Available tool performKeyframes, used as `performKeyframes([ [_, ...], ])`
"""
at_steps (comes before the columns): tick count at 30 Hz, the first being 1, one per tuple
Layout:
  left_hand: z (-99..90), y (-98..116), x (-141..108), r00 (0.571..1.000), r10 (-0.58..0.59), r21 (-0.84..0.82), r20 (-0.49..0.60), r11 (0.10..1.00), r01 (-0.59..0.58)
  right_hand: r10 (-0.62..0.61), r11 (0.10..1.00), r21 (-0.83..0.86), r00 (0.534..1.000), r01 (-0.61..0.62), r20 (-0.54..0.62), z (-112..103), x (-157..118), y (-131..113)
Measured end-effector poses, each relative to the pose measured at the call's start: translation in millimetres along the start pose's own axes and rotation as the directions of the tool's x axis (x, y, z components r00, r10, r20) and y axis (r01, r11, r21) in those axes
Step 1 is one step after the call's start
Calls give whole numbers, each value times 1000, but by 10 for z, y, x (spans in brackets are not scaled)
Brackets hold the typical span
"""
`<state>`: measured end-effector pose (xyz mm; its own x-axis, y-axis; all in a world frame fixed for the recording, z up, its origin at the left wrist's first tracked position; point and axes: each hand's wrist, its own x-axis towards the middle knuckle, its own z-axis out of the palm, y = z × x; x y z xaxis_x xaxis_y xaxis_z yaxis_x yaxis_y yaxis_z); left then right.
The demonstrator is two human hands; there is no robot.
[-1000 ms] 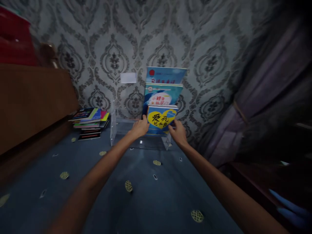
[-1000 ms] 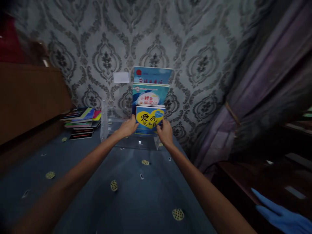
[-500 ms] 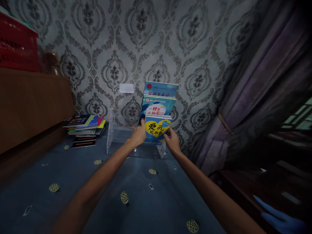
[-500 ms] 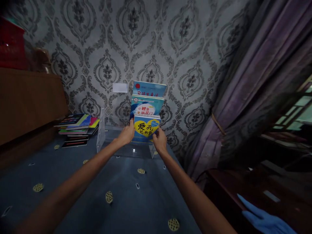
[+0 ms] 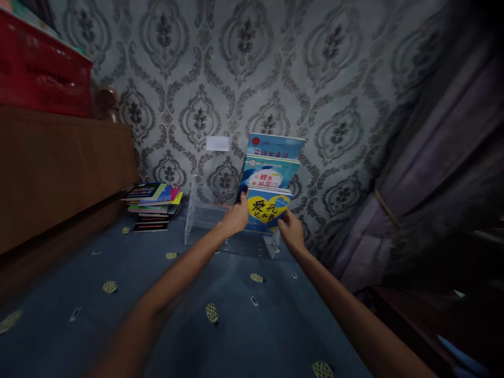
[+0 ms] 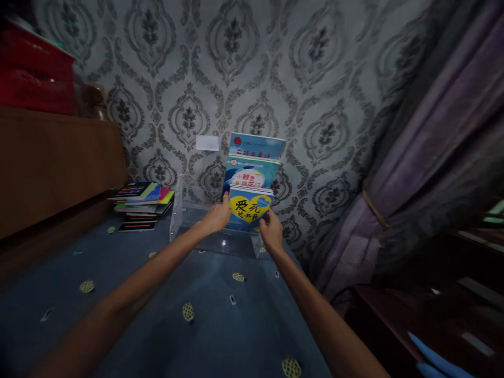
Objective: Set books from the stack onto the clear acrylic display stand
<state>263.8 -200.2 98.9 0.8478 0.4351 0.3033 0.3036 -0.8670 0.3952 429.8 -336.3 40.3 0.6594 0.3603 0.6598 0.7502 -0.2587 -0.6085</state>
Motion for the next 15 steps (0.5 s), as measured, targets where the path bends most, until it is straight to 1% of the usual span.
performKeyframes([
  [3,48,-116,-95,1000,21,-16,8,1000,-21,42,999,14,999,-42,-1,12,-106,9],
  [6,141,-365,-310,991,132,13,-19,991,-132,97,995,28,995,-97,3,38,-299,43],
  [8,211,-585,-531,983,181,52,-15,982,-180,115,993,37,993,-116,19,57,-477,60],
  [13,319,-1202,-1203,983,173,99,56,979,-178,101,995,8,988,-103,113,128,-1015,20],
  [15,319,-1443,-1436,982,177,124,63,975,-183,94,995,12,978,-97,187,194,-1221,-37],
])
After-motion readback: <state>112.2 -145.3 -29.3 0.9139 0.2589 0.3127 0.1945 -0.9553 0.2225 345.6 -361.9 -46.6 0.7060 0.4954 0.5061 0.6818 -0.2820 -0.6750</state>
